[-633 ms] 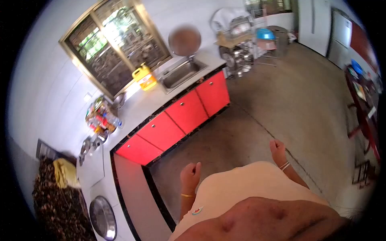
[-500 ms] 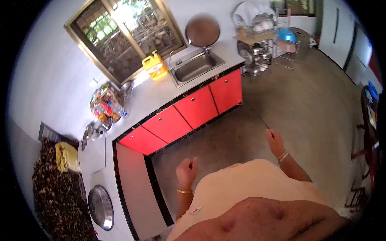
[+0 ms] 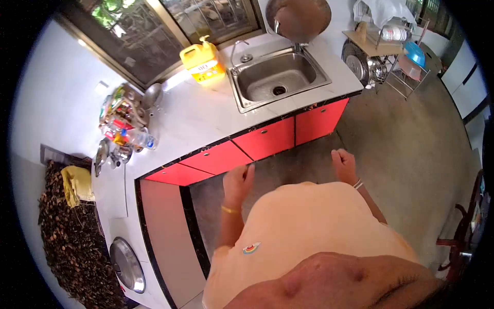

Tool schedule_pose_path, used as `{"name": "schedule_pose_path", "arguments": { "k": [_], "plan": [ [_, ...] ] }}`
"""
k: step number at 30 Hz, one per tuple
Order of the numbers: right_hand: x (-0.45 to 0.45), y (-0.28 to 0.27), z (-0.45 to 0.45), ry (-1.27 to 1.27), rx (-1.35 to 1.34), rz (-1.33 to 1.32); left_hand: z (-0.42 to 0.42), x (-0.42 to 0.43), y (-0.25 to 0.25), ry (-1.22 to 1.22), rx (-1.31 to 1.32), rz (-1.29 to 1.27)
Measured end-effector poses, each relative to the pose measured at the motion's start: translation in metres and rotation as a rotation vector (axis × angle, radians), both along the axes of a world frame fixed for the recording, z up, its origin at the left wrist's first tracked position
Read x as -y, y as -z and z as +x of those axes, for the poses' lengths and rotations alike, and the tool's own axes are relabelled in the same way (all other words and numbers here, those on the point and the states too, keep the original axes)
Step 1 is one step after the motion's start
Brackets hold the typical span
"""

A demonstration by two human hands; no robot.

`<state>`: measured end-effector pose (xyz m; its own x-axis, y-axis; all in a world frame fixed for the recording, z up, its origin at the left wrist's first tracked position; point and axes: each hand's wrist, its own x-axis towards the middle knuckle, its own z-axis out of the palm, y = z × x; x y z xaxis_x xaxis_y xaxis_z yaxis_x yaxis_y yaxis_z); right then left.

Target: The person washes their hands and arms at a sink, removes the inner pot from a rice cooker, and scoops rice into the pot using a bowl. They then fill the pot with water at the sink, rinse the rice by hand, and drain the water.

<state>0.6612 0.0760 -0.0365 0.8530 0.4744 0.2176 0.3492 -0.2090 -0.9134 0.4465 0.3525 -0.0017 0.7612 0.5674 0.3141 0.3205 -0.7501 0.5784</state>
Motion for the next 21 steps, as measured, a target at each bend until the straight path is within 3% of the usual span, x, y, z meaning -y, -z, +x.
{"name": "schedule_pose_path", "arguments": {
  "k": [3, 5, 8, 11, 15, 17, 19, 20, 21],
  "plan": [
    [-0.027, -0.013, 0.061, 0.087, -0.007, 0.0, 0.092, -0.037, -0.028, 0.145, -0.004, 0.022],
    [-0.043, -0.009, 0.103, 0.15, -0.067, 0.004, 0.142, -0.051, -0.039, 0.311, 0.136, 0.087],
    [-0.07, 0.009, 0.176, 0.179, -0.261, 0.016, 0.199, -0.069, -0.031, 0.362, 0.133, 0.056],
    [-0.115, 0.006, 0.28, 0.142, -0.209, -0.073, 0.241, -0.097, -0.03, 0.209, -0.003, 0.064],
    [-0.196, 0.039, 0.401, -0.018, -0.136, -0.057, 0.26, -0.111, 0.009, -0.061, -0.206, -0.059],
    [-0.244, 0.068, 0.468, -0.017, -0.257, -0.044, 0.283, -0.119, 0.009, -0.091, -0.244, -0.078],
    [-0.295, 0.095, 0.532, 0.142, 0.167, -0.056, 0.313, -0.127, 0.015, -0.141, -0.215, -0.124],
    [-0.317, 0.097, 0.566, 0.127, 0.157, -0.053, 0.332, -0.132, 0.009, -0.157, -0.224, -0.122],
    [-0.338, 0.101, 0.595, 0.3, 0.373, -0.152, 0.353, -0.138, 0.0, -0.153, -0.212, -0.182]
  ]
}}
